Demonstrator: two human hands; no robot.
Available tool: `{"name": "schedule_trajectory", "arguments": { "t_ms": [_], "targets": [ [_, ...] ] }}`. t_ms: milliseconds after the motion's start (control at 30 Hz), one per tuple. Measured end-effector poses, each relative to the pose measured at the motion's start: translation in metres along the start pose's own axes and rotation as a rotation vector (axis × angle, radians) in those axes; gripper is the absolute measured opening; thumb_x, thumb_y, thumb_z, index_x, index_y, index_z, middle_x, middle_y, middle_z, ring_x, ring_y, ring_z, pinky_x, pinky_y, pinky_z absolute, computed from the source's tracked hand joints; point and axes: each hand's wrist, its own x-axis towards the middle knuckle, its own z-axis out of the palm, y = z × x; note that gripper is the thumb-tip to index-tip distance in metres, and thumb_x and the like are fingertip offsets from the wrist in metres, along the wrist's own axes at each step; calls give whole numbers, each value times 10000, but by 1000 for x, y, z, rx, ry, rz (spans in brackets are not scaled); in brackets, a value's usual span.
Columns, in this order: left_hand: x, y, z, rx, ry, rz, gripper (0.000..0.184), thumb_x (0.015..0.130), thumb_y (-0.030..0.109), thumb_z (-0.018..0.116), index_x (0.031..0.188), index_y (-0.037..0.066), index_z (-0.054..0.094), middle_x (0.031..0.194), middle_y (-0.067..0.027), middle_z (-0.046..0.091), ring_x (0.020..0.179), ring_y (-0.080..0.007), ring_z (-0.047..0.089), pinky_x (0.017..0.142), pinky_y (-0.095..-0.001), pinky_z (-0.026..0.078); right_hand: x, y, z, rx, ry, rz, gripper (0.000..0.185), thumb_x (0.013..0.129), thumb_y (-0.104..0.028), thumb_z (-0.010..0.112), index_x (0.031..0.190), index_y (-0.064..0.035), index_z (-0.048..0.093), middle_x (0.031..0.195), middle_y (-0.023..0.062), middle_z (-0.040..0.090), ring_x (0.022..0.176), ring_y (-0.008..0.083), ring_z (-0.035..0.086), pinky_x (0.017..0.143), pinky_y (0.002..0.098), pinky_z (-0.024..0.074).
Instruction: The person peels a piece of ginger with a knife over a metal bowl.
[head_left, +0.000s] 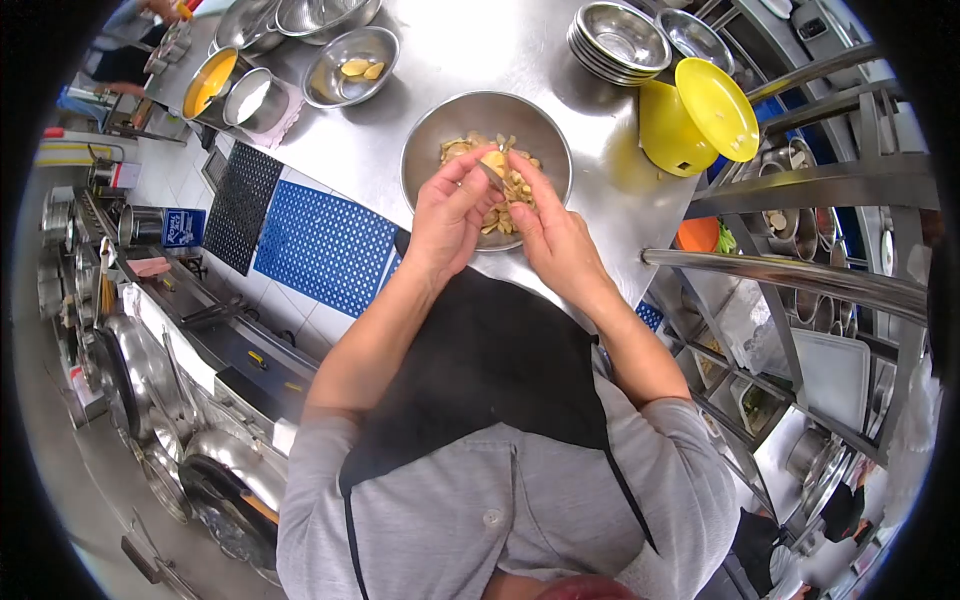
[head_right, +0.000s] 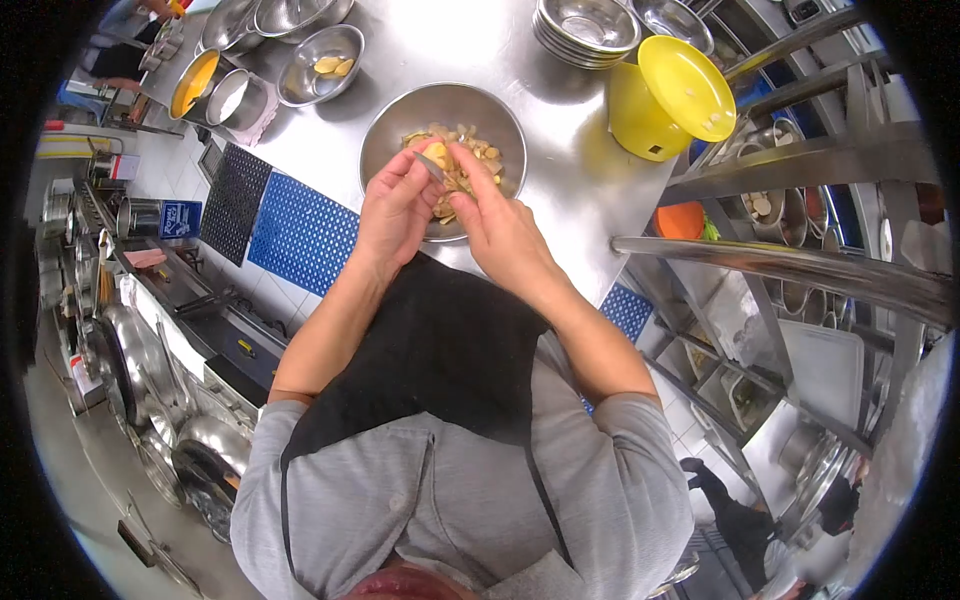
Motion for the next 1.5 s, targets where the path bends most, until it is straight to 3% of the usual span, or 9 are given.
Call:
{"name": "schedule_trajectory", "arguments": {
  "t_ms": [233, 333, 367, 500, 900, 1000, 1100, 1267, 1500],
  "targets": [
    [-1, -2, -10, 50, -34, 5, 321, 978, 137, 659, 1256, -9, 594, 1029, -64, 685, 830, -138, 649, 782, -264, 531, 6, 6, 10, -32, 117, -145, 449, 1032, -213, 485, 1469, -161, 396, 967, 279, 695, 881, 486, 670, 770, 514, 522],
    [-7, -4, -7, 123, -51, -43, 318, 991, 166, 642, 1251, -10, 594, 1046, -75, 685, 827, -145, 652, 787, -272, 528, 27, 24, 9, 118, 128, 25, 422, 1036, -219, 473, 1442, -133, 396, 886, 227, 703, 792, 417, 698, 755, 473, 533],
    [-9, -6, -3, 109, -63, -67, 324, 997, 184, 633, 1255, -8, 593, 1068, -83, 684, 831, -148, 650, 804, -274, 528, 35, 36, 8, 119, 183, -1, 401, 1054, -240, 439, 1440, -131, 414, 733, 134, 652, 604, 259, 644, 620, 379, 532],
    [-5, -2, -9, 24, -66, -111, 363, 1021, 230, 591, 1297, -4, 570, 1129, -107, 670, 913, -166, 647, 830, -289, 530, 26, 9, -9, 406, 12, 244, 410, 1082, -274, 382, 1472, -174, 455, 596, 2, 480, 440, 70, 429, 413, 230, 381],
    [1, 9, -5, -222, 54, -205, 348, 1017, 240, 594, 1284, 22, 541, 1204, -129, 634, 1085, -214, 637, 943, -315, 540, 10, 11, -11, 426, -7, 189, 469, 1076, -293, 424, 1521, -147, 410, 572, -17, 488, 447, 60, 445, 421, 233, 367],
    [3, 5, -10, -196, 3, -154, 347, 1010, 225, 605, 1285, 23, 543, 1223, -123, 635, 1129, -212, 630, 984, -323, 530, 4, 6, -7, 354, -22, 99, 485, 1064, -294, 456, 1517, -127, 411, 587, 10, 521, 493, 77, 492, 476, 251, 419],
    [2, 1, -6, -149, 14, -77, 303, 992, 150, 625, 1264, 32, 566, 1223, -113, 644, 1135, -214, 634, 998, -349, 529, -1, -1, 0, 152, -11, 32, 506, 1051, -267, 469, 1525, -115, 379, 752, 140, 669, 634, 247, 665, 612, 375, 523],
    [-4, 4, -1, -117, -16, -54, 333, 973, 100, 641, 1291, 29, 572, 1257, -109, 638, 1154, -216, 632, 1001, -362, 526, 0, -2, 10, 34, 44, -34, 551, 1035, -219, 468, 1547, -123, 287, 1138, 307, 654, 968, 519, 635, 822, 557, 504],
    [-3, 2, -5, -135, -14, -65, 385, 975, 111, 638, 1335, 19, 535, 1272, -119, 626, 1148, -229, 636, 998, -373, 526, 0, -4, 10, 17, 53, -34, 556, 1032, -203, 478, 1542, -115, 275, 1166, 302, 653, 994, 536, 626, 851, 558, 502]
  ]
}}
